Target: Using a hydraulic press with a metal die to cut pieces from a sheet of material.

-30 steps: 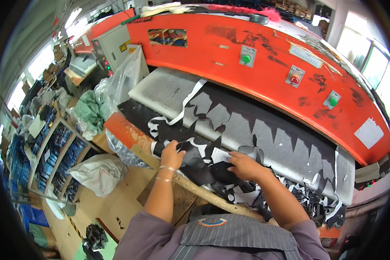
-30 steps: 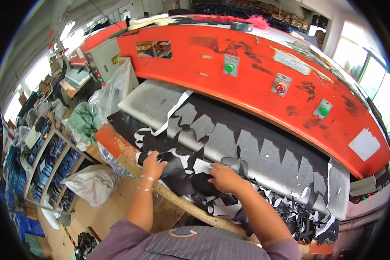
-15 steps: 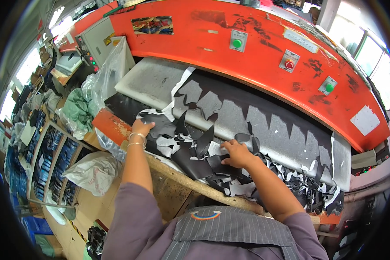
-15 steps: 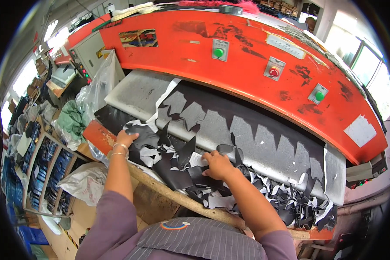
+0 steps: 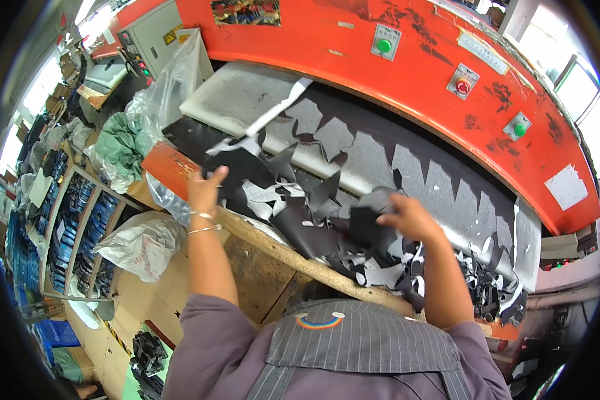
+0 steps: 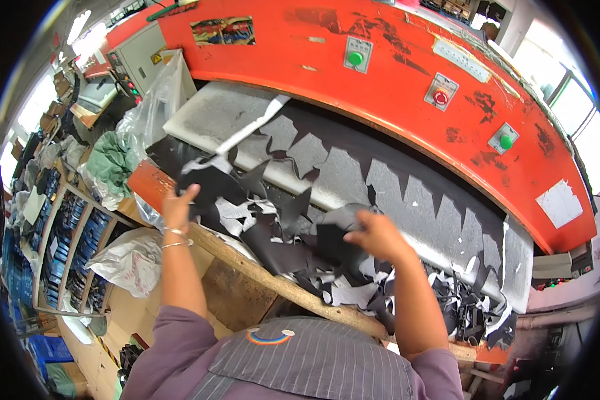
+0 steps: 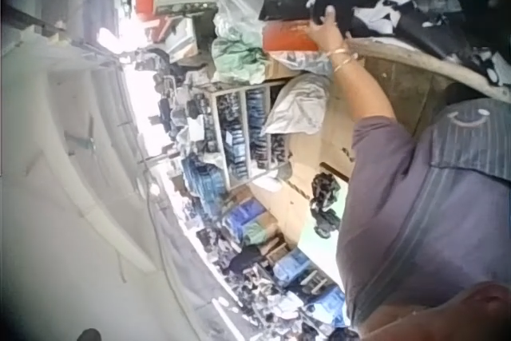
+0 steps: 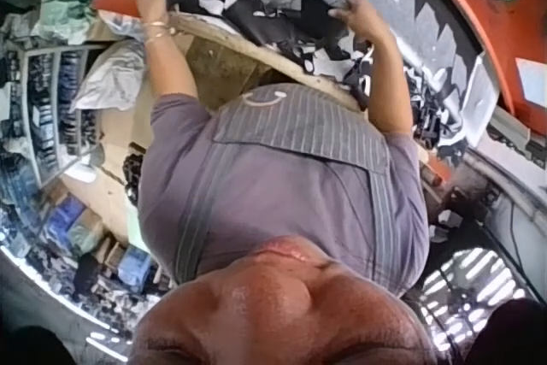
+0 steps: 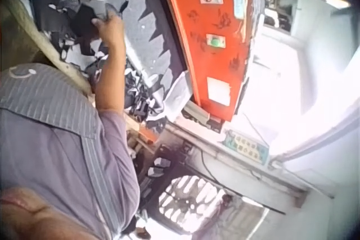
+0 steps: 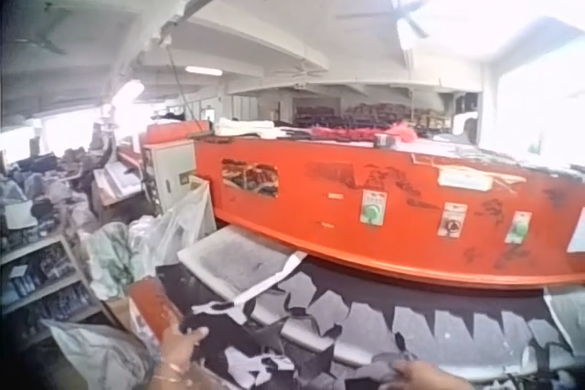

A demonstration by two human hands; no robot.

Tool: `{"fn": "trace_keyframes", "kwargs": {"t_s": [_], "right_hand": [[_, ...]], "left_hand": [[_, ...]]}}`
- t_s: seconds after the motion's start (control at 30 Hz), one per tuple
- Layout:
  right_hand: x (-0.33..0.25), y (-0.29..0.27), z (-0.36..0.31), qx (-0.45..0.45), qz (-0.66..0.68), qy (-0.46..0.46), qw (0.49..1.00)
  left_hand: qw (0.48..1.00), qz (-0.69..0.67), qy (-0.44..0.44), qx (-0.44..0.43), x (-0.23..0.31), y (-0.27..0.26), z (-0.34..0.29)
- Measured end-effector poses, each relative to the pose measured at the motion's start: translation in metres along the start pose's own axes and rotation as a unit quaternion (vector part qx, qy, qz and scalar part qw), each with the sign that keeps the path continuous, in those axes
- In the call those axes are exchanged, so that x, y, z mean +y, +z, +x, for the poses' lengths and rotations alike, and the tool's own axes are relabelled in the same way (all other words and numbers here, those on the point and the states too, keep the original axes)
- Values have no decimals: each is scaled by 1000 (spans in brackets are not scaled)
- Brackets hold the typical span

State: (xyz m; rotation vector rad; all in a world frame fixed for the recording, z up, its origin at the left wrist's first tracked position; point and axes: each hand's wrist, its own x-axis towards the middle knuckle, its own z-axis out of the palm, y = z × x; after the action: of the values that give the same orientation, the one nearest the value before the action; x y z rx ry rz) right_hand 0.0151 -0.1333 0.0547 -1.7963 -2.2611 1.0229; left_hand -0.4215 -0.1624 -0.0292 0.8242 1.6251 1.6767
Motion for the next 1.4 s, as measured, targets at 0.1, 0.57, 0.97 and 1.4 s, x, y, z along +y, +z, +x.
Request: {"fn": "trace_keyframes", "kwargs": {"t_s": [0.1, 0.57, 0.97, 1.4], "right_hand": [[25, -38, -33, 147, 271, -115, 944], [-49, 71, -59, 54, 394, -218, 891], [-29, 117, -5, -28, -143, -312, 939], [-13, 77, -69, -163, -146, -479, 850]], "left_hand": [[986, -122, 108, 45, 53, -22, -26], [865, -366, -120, -320, 31, 59, -173], [931, -335, -99, 101, -9, -57, -281], [700, -392, -175, 571, -191, -181, -632]]}}
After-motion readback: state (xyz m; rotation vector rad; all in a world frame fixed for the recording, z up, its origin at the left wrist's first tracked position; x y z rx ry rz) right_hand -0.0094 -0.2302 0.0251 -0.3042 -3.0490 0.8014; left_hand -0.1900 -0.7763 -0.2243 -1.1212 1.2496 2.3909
